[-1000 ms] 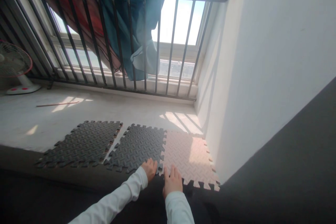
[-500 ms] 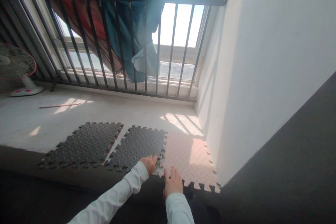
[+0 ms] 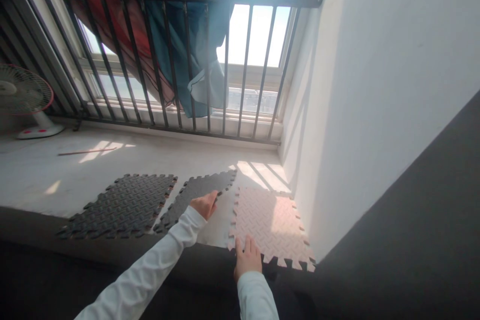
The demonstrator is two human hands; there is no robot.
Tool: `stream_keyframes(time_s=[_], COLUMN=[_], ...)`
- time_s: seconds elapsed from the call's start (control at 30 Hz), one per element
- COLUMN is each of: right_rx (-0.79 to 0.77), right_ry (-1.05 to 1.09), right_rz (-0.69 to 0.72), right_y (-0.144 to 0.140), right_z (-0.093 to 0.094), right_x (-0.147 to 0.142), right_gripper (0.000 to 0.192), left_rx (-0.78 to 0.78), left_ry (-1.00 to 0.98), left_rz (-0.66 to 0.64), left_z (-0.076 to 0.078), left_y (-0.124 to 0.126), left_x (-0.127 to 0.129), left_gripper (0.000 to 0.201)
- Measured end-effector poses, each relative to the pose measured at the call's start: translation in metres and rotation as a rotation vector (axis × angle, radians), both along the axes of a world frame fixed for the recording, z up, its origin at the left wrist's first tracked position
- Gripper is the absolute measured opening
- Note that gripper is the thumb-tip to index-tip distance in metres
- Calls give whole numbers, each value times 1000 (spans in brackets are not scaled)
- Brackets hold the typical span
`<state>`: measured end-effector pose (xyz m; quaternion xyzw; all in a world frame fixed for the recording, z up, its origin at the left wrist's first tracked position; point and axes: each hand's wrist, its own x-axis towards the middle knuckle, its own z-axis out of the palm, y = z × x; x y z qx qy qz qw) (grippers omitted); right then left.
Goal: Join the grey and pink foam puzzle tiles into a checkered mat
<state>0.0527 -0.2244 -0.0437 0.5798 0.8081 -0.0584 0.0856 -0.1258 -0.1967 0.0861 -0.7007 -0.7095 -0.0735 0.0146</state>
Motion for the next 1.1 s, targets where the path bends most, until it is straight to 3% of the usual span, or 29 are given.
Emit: stream_keyframes(time_s=[0.13, 0.3, 0.4, 0.47, 0.6, 0.7, 0.8, 0.97, 1.1], right_rx=[-24, -5, 12, 20, 38, 55, 73, 100, 127], right_ry=[22, -13, -38, -48, -75, -93, -98, -104, -109], right_rz=[11, 4, -4, -11, -21, -20, -16, 2, 12], right_y=[1, 0, -1, -1, 1, 2, 1, -1, -1], right_z=[1, 3, 6, 9, 12, 13, 12, 8, 3], right_x=[2, 0, -1, -2, -3, -5, -5, -3, -1], right_gripper=[66, 65, 68, 68, 61, 61, 61, 64, 67], left_rx=[291, 674, 892, 1009, 1142, 1129, 911, 323, 185], left_ry=[7, -24, -49, -61, -13, 88, 168, 219, 232], left_rz=[176, 497, 643, 693, 671, 409, 175, 228, 239], left_z=[29, 64, 72, 68, 44, 13, -28, -99, -130], left_y=[8, -3, -29, -51, -91, -103, -103, -103, -107], left_x=[-35, -102, -141, -161, -188, -203, -215, -222, -222], left_gripper=[35, 33, 33, 33, 35, 39, 38, 45, 52])
